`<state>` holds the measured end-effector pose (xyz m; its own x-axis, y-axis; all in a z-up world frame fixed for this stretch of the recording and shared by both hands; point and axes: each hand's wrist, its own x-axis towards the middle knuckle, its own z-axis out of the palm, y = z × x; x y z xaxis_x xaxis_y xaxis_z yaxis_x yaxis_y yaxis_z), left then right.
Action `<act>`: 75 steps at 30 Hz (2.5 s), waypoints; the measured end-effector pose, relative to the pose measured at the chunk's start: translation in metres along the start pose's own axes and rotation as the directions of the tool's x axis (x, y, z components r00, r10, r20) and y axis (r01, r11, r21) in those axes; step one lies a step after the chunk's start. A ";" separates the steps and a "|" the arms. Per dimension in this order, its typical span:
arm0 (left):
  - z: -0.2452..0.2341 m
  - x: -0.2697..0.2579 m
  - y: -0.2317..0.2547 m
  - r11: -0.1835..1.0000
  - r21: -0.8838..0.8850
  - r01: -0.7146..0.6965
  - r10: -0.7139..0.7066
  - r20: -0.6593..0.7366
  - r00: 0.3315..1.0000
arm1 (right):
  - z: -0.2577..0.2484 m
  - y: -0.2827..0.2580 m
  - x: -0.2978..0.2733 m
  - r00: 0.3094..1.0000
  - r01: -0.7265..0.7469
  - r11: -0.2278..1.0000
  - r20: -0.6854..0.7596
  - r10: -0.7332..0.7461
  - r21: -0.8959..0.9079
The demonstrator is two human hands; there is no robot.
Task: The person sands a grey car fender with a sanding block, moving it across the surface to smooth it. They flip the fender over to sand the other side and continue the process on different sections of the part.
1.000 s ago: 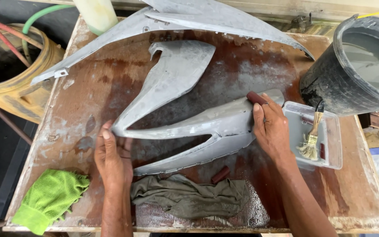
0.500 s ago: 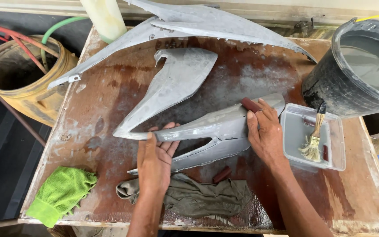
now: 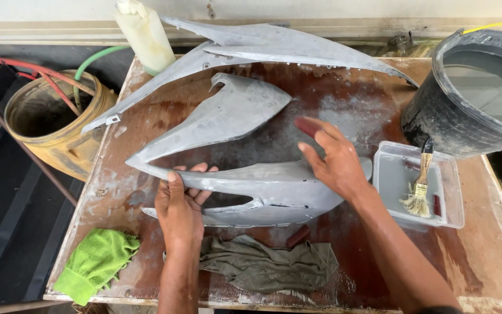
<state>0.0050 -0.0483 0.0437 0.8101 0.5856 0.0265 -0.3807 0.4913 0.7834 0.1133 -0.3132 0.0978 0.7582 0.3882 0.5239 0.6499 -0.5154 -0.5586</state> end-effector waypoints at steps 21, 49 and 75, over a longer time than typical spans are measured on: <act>-0.015 0.070 0.040 0.946 0.300 0.125 -0.124 -0.023 0.992 | 0.085 0.036 0.063 0.790 0.532 0.659 0.031 -0.613 -0.531; 0.002 0.142 0.013 0.394 0.911 -0.119 0.128 0.073 0.989 | 0.068 -0.007 0.017 0.892 0.394 0.788 -0.011 -0.453 -0.473; -0.115 -0.167 -0.077 0.769 0.111 0.629 -0.630 -0.032 0.776 | 0.062 0.054 0.122 0.914 -0.238 0.969 0.351 0.201 0.064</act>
<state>-0.1523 -0.1099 -0.0929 0.8541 0.1654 -0.4931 0.2664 0.6752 0.6879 0.2442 -0.2461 0.0915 0.8426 0.5197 0.1410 0.4530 -0.5426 -0.7073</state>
